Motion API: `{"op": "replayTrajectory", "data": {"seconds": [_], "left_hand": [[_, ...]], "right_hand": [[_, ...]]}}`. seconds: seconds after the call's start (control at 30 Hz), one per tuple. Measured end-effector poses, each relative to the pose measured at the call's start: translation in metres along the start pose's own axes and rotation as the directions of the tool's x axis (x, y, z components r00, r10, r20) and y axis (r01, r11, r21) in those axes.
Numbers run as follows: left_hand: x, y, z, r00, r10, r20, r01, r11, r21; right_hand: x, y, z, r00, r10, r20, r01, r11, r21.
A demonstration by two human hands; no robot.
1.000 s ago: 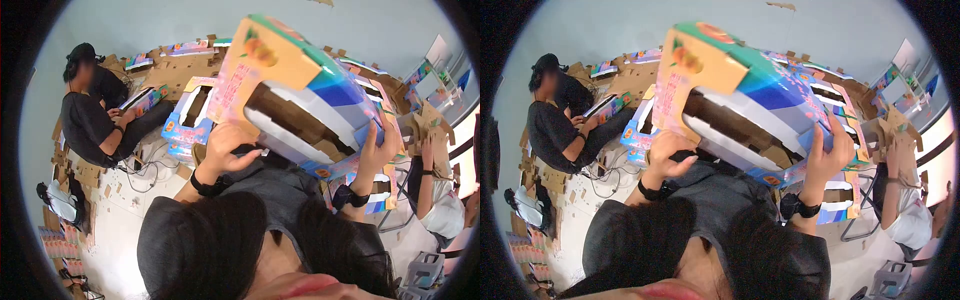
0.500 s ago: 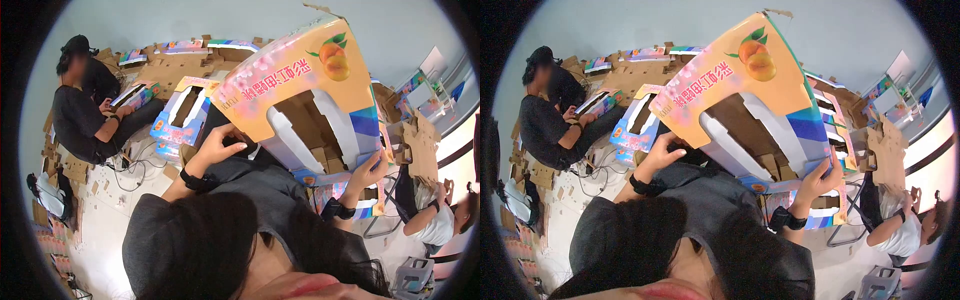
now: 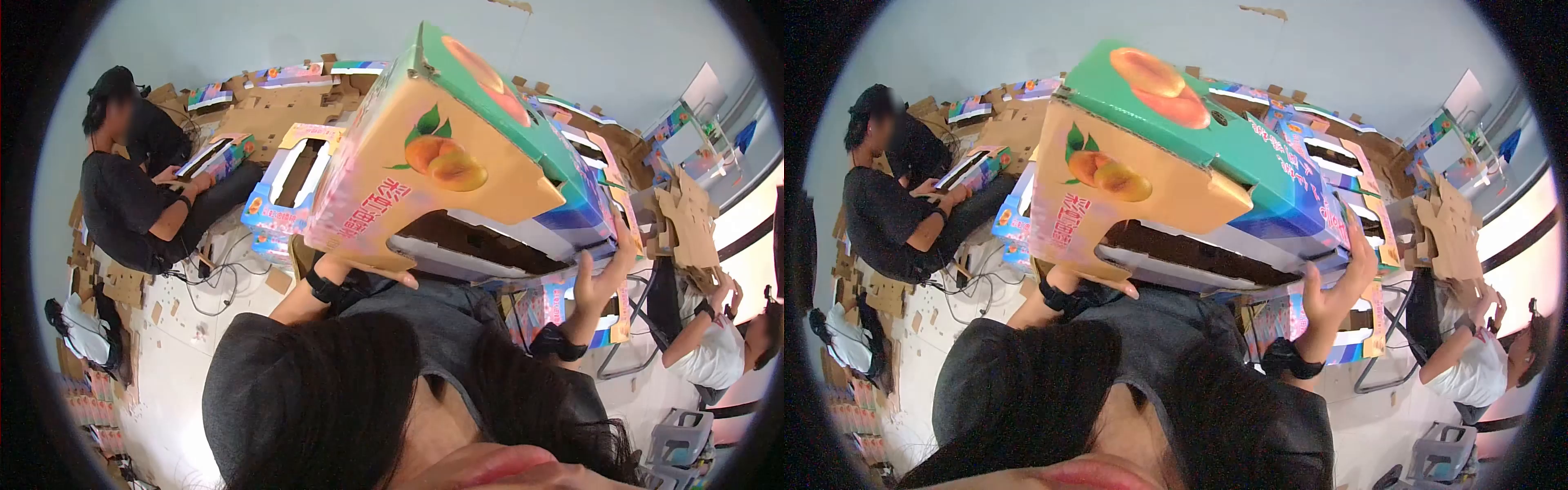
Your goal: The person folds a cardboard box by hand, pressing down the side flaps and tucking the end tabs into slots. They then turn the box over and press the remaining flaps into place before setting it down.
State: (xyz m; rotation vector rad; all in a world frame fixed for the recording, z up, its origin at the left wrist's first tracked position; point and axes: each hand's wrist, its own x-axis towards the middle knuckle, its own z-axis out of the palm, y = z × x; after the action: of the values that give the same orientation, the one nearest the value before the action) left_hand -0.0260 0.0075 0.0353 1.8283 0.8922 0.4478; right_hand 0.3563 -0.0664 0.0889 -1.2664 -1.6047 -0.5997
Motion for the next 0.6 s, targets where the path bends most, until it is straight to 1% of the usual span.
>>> {"op": "replayTrajectory", "data": {"seconds": [0.03,0.13,0.17,0.27,0.37,0.43,0.47,0.5,0.53,0.57,0.6], "left_hand": [[-0.005,-0.001,0.002,1.000,0.019,0.014,-0.019,1.000,0.006],[-0.016,-0.003,0.004,0.997,0.067,0.043,-0.068,0.998,0.018],[-0.018,-0.003,0.004,0.995,0.084,0.052,-0.085,0.996,0.025],[-0.020,-0.005,0.006,0.992,0.117,0.045,-0.118,0.993,0.029],[-0.021,-0.009,0.007,0.986,0.162,0.032,-0.164,0.985,0.059],[-0.020,-0.013,0.008,0.980,0.201,-0.002,-0.200,0.977,0.072],[-0.021,-0.015,0.009,0.986,0.162,-0.039,-0.163,0.987,-0.013],[-0.023,-0.013,0.010,0.993,0.083,-0.083,-0.096,0.981,-0.166],[-0.029,-0.005,0.013,0.986,-0.126,-0.106,0.054,0.856,-0.514],[-0.024,-0.016,0.017,0.979,-0.143,-0.145,0.028,0.803,-0.596],[-0.019,-0.021,0.019,0.979,-0.110,-0.169,-0.012,0.807,-0.590]], "right_hand": [[0.004,0.001,-0.008,0.993,0.039,0.112,-0.042,0.999,0.021],[0.014,-0.005,-0.020,0.981,-0.033,0.194,0.062,0.987,-0.151],[0.012,-0.003,-0.020,0.979,-0.012,0.203,0.043,0.988,-0.152],[0.010,-0.003,-0.013,0.991,-0.016,0.135,0.029,0.995,-0.094],[0.012,-0.006,-0.013,0.993,-0.013,0.114,0.038,0.975,-0.218],[0.008,0.006,-0.010,0.993,0.038,0.111,-0.029,0.996,-0.082],[0.007,0.011,-0.009,0.992,0.062,0.111,-0.061,0.998,-0.012],[0.008,0.009,-0.009,0.992,0.044,0.117,-0.041,0.999,-0.024],[0.008,0.006,-0.010,0.992,0.026,0.123,-0.022,0.999,-0.034],[0.008,0.003,-0.011,0.992,0.009,0.130,-0.003,0.999,-0.045],[0.008,0.003,-0.011,0.997,-0.003,0.081,0.008,0.998,-0.066]]}}
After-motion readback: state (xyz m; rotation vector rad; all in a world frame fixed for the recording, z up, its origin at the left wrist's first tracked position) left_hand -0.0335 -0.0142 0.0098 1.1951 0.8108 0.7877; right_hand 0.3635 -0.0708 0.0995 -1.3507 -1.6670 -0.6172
